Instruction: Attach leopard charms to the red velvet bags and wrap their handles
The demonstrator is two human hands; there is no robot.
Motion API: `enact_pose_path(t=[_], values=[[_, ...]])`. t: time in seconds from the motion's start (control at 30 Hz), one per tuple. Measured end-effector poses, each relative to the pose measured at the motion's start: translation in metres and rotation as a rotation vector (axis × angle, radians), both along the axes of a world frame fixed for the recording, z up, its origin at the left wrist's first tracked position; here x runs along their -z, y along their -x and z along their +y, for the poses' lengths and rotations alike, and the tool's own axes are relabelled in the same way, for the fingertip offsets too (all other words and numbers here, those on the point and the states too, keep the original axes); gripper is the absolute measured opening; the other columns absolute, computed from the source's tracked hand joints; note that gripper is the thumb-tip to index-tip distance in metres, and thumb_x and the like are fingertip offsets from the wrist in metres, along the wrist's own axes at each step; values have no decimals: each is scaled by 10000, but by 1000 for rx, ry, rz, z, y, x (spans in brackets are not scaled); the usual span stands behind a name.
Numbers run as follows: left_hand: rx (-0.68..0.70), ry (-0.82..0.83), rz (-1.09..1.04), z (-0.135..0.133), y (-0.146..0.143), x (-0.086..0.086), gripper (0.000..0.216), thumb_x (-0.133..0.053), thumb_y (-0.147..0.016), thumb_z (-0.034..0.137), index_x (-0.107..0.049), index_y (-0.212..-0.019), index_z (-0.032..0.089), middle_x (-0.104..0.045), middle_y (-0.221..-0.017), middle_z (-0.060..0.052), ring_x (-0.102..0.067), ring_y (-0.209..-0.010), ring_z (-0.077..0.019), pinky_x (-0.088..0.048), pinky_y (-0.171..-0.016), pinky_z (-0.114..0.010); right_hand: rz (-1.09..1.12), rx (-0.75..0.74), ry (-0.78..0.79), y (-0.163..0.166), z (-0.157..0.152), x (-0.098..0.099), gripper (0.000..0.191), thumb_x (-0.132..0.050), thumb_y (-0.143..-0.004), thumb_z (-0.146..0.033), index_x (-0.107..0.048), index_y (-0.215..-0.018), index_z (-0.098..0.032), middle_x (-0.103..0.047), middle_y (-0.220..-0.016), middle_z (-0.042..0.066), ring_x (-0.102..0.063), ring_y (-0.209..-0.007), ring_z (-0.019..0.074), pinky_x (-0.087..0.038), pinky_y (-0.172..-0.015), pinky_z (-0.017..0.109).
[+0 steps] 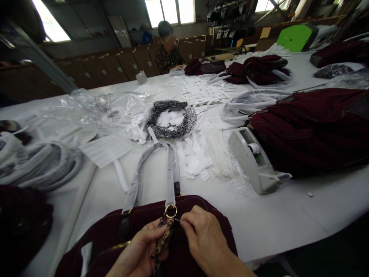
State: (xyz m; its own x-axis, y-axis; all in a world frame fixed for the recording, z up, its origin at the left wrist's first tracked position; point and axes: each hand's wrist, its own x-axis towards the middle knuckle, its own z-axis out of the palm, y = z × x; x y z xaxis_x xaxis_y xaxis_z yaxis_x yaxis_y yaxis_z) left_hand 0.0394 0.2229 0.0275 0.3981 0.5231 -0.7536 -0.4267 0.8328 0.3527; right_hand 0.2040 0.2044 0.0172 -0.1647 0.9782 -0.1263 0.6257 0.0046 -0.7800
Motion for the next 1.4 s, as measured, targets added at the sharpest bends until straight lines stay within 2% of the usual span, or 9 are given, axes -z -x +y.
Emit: enact_pose_path(t=[0.23,0.4,0.63,0.9,1.1,1.4], values=[[-3,-20,-18,1,0,2,127,-694,-664,116,-637,-777,114,-581,-586,-4,-482,-420,-48,-384,-446,-157,-7,-4,-5,4,3,0,218,-466,-888,-203,-643,-762,-223,-520,-688,-18,-506,-613,106,-349,-594,226],[14,-35,3,0,2,8,175,-723,-650,169,-651,-800,115,-578,-569,-4,-473,-411,-50,-379,-443,-157,-7,-6,-9,2,2,-1,222,-462,-881,-186,-639,-748,-207,-525,-685,-11,-505,-609,110,-354,-599,229],[-4,-108,68,-5,1,16,293,-793,-566,237,-651,-792,117,-651,-692,-60,-606,-610,-134,-448,-587,-203,-65,-34,-37,3,2,0,251,-438,-889,-192,-603,-700,-196,-499,-673,-11,-489,-611,107,-328,-576,233],[13,-189,194,-5,-1,9,314,-805,-546,267,-642,-785,144,-653,-743,-50,-599,-658,-152,-453,-647,-240,-95,-66,-79,2,2,4,287,-391,-911,-203,-579,-696,-185,-477,-677,-3,-469,-604,109,-322,-582,240],[34,-135,131,-1,1,4,285,-770,-572,254,-663,-802,126,-645,-722,-50,-587,-656,-138,-447,-648,-218,43,-21,-45,5,2,2,259,-415,-911,-205,-640,-782,-208,-501,-691,-6,-489,-620,107,-345,-583,229],[1,-71,84,0,2,3,255,-769,-575,186,-655,-796,132,-642,-716,-47,-603,-650,-143,-460,-641,-236,243,62,60,10,4,2,236,-493,-875,-228,-678,-731,-197,-539,-641,-11,-504,-587,102,-339,-541,218]])
